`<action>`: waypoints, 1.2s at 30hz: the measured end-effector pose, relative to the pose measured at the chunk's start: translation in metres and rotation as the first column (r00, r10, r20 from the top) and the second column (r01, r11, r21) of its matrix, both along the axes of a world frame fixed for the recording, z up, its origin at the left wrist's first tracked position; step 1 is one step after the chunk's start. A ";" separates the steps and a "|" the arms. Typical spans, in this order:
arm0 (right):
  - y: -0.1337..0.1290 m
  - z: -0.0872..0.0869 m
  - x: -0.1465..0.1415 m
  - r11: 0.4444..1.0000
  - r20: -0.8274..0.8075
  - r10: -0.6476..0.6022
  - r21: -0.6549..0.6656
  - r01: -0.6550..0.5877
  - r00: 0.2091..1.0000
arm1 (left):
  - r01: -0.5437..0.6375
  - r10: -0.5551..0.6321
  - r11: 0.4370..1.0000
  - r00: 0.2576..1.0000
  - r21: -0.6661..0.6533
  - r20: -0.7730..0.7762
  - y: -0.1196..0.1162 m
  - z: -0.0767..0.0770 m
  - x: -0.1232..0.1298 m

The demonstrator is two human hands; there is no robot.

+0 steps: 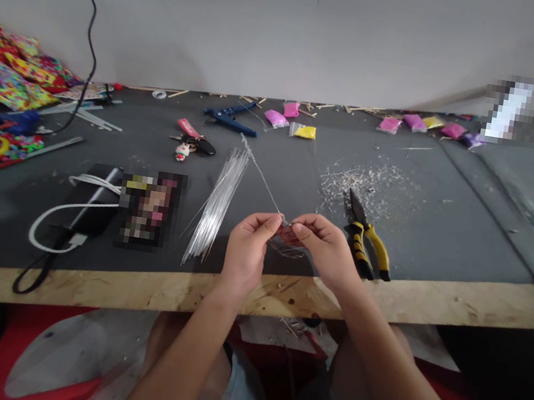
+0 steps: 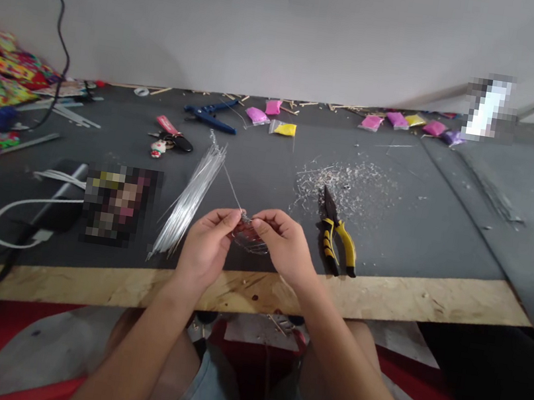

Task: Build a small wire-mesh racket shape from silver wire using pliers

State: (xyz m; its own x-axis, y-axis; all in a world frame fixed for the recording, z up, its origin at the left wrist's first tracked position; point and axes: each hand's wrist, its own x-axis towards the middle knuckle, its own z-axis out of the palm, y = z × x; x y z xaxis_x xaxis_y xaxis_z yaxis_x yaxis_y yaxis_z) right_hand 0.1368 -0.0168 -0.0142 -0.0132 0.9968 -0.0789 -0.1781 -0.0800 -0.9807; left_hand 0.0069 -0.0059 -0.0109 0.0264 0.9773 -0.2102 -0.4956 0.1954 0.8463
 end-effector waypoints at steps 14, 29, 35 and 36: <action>-0.001 -0.005 -0.012 0.988 -0.093 -0.152 -0.002 0.153 0.984 | 0.032 -0.022 0.997 0.991 -0.073 0.130 -0.008 0.001 0.010; 0.000 0.004 -0.009 0.986 -0.199 -0.167 -0.039 0.162 0.966 | 0.070 -0.068 0.995 0.997 0.073 -0.027 -0.012 -0.007 0.013; 0.001 0.005 -0.008 0.987 -0.182 -0.162 -0.046 0.157 0.970 | 0.024 -0.016 0.994 0.997 0.107 -0.077 -0.010 -0.006 0.009; 0.001 0.005 -0.008 0.987 -0.180 -0.161 -0.051 0.155 0.970 | 0.010 0.006 0.992 0.992 0.123 -0.130 -0.009 -0.006 0.008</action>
